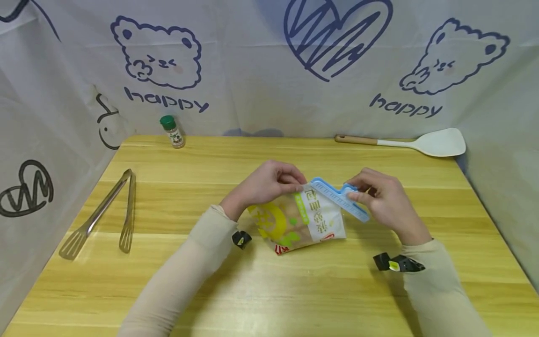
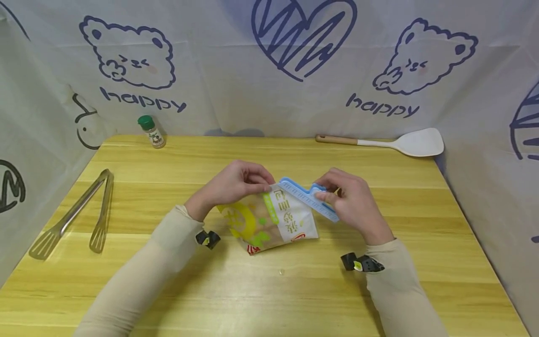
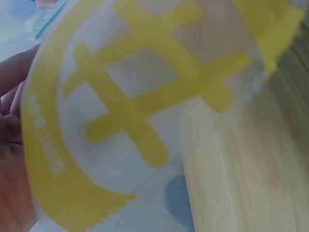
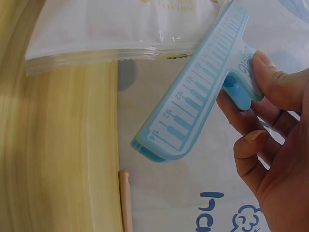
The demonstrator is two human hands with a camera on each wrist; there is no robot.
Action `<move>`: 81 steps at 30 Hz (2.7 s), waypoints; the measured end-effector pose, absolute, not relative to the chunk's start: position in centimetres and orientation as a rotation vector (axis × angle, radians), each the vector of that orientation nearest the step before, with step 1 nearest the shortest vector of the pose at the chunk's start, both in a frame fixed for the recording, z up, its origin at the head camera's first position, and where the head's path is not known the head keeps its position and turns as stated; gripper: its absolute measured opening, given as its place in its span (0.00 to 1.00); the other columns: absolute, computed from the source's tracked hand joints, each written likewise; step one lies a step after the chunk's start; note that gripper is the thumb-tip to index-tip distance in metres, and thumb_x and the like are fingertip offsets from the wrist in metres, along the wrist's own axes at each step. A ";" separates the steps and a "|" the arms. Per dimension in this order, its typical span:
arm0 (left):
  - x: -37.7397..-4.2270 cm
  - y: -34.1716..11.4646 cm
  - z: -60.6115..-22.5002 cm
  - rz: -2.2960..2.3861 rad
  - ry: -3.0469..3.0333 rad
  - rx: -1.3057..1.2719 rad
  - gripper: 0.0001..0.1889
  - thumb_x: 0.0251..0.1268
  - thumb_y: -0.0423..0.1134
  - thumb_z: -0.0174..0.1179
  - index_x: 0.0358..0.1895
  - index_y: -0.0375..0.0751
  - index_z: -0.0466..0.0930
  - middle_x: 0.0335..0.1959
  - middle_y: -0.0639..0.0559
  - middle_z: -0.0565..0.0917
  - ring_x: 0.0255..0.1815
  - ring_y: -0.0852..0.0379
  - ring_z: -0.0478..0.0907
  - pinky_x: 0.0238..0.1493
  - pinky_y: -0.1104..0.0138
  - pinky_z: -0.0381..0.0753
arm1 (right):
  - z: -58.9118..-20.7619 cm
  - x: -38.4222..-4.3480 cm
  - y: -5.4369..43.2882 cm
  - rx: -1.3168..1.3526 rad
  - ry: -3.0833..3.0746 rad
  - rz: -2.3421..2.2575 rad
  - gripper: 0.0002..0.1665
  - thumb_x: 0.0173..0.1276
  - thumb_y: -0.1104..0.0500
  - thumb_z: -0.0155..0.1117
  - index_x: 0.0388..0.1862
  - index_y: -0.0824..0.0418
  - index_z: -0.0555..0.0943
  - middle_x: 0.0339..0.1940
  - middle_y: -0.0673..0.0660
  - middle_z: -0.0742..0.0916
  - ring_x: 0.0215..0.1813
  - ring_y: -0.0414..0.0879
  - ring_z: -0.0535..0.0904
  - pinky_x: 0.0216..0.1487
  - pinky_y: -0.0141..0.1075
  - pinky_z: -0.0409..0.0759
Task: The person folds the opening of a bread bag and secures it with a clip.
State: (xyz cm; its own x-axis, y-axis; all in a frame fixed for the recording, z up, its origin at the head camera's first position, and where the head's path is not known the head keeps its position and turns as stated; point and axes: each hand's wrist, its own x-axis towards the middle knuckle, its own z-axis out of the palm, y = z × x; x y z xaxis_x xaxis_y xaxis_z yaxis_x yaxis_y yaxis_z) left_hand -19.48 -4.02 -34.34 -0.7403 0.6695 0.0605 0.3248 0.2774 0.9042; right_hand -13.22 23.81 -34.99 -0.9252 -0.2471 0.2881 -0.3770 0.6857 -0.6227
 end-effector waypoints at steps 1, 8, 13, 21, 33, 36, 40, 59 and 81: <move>-19.5 -4.0 -34.4 1.446 2.225 0.894 0.05 0.67 0.31 0.63 0.42 0.36 0.85 0.34 0.53 0.87 0.35 0.58 0.84 0.39 0.66 0.80 | -35.0 -13.2 23.8 0.507 -2.713 1.068 0.06 0.66 0.65 0.68 0.41 0.60 0.86 0.32 0.48 0.82 0.32 0.45 0.74 0.30 0.34 0.73; -19.5 -3.9 -34.8 1.426 2.291 0.860 0.02 0.65 0.32 0.66 0.37 0.37 0.86 0.30 0.55 0.87 0.31 0.58 0.84 0.35 0.67 0.79 | -35.0 -13.4 23.5 0.508 -2.704 1.075 0.06 0.66 0.66 0.68 0.41 0.60 0.86 0.32 0.48 0.82 0.31 0.45 0.74 0.29 0.34 0.73; -19.5 -3.9 -34.7 1.408 2.341 0.851 0.02 0.65 0.33 0.66 0.37 0.39 0.87 0.30 0.56 0.87 0.31 0.59 0.83 0.36 0.67 0.80 | -35.1 -13.5 23.2 0.513 -2.703 1.079 0.05 0.66 0.66 0.68 0.41 0.61 0.86 0.32 0.49 0.82 0.31 0.45 0.74 0.30 0.34 0.73; -19.2 -3.7 -34.6 1.416 2.410 0.824 0.04 0.65 0.35 0.67 0.38 0.39 0.89 0.32 0.57 0.87 0.33 0.61 0.83 0.38 0.68 0.80 | -35.1 -13.7 22.9 0.513 -2.692 1.074 0.05 0.66 0.66 0.68 0.40 0.61 0.86 0.31 0.48 0.82 0.31 0.45 0.73 0.30 0.35 0.72; -19.2 -3.6 -34.5 1.381 2.486 0.745 0.04 0.65 0.37 0.67 0.37 0.41 0.88 0.28 0.58 0.86 0.30 0.60 0.81 0.34 0.68 0.78 | -35.3 -14.0 22.5 0.470 -2.697 1.054 0.04 0.66 0.65 0.68 0.40 0.61 0.85 0.32 0.50 0.82 0.32 0.46 0.73 0.31 0.37 0.72; -19.2 -3.5 -34.6 1.389 2.484 0.771 0.04 0.65 0.36 0.67 0.36 0.41 0.89 0.30 0.57 0.86 0.31 0.61 0.82 0.35 0.68 0.79 | -35.2 -14.1 22.4 0.463 -2.704 1.056 0.04 0.67 0.65 0.67 0.40 0.61 0.85 0.32 0.50 0.82 0.33 0.46 0.73 0.32 0.38 0.72; -19.2 -3.3 -34.8 1.398 2.482 0.789 0.04 0.65 0.36 0.67 0.36 0.40 0.89 0.31 0.57 0.86 0.32 0.61 0.82 0.36 0.68 0.79 | -35.2 -14.2 22.2 0.459 -2.711 1.059 0.04 0.67 0.65 0.67 0.40 0.61 0.85 0.33 0.51 0.82 0.33 0.46 0.73 0.33 0.39 0.72; -18.9 -3.3 -34.9 1.408 2.463 0.736 0.06 0.68 0.34 0.63 0.41 0.39 0.89 0.35 0.55 0.87 0.35 0.61 0.82 0.39 0.68 0.80 | -34.3 -14.5 21.4 0.419 -2.715 1.103 0.04 0.67 0.63 0.68 0.40 0.62 0.84 0.34 0.53 0.84 0.31 0.48 0.74 0.34 0.42 0.73; -18.8 -2.9 -35.1 1.379 2.512 0.754 0.05 0.68 0.35 0.64 0.39 0.42 0.90 0.35 0.56 0.87 0.37 0.63 0.82 0.40 0.69 0.79 | -34.1 -14.9 21.1 0.428 -2.703 1.107 0.03 0.66 0.64 0.68 0.38 0.62 0.84 0.32 0.54 0.83 0.32 0.48 0.74 0.35 0.43 0.73</move>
